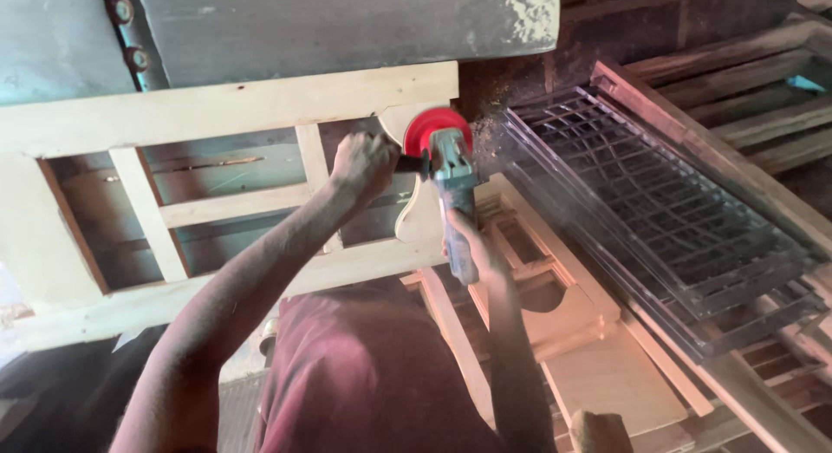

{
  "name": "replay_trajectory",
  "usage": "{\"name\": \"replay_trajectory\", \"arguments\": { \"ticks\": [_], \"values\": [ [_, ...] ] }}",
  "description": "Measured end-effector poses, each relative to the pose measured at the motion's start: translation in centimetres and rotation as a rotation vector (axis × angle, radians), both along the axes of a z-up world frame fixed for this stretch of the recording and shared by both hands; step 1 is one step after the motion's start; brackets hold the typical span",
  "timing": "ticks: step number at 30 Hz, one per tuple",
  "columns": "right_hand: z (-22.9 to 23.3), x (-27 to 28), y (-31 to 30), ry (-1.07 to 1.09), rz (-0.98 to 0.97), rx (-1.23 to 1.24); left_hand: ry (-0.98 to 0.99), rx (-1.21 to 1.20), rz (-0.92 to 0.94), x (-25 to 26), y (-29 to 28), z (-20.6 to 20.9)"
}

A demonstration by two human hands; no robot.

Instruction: The person uses an angle grinder with a sanding disc to smooth the surface of a wooden frame. They move the tool along the edges and flat surfaces of the frame, which is resting on a workbench.

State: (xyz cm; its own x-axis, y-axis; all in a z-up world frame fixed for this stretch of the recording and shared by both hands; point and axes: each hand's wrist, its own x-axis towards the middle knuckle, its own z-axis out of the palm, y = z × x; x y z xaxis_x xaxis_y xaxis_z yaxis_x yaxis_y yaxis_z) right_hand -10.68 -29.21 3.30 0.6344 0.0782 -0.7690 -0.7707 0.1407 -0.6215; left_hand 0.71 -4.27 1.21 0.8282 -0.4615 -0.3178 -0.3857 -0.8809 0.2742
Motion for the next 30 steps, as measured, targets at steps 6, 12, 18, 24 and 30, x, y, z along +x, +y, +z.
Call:
{"name": "replay_trajectory", "arguments": {
  "ticks": [6, 12, 18, 24, 30],
  "values": [
    [-0.1, 3.1, 0.3, -0.056, 0.051, -0.086, -0.035, -0.008, 0.043, 2.8, 0.4, -0.3],
    [0.6, 6.6, -0.3, -0.072, 0.059, -0.078, -0.062, 0.014, 0.032, 5.9, -1.3, -0.8],
    [1.2, 9.3, -0.9, -0.093, 0.082, -0.086, -0.348, -0.025, 0.110, 7.4, -2.0, -1.6],
    [1.5, 10.0, -0.1, -0.083, 0.137, -0.088, -0.265, -0.036, 0.151, 6.4, -0.2, -2.3],
    [3.8, 9.2, 4.5, -0.043, 0.317, -0.199, -0.084, -0.021, 0.296, 2.1, 5.5, -0.8]
  ]
}}
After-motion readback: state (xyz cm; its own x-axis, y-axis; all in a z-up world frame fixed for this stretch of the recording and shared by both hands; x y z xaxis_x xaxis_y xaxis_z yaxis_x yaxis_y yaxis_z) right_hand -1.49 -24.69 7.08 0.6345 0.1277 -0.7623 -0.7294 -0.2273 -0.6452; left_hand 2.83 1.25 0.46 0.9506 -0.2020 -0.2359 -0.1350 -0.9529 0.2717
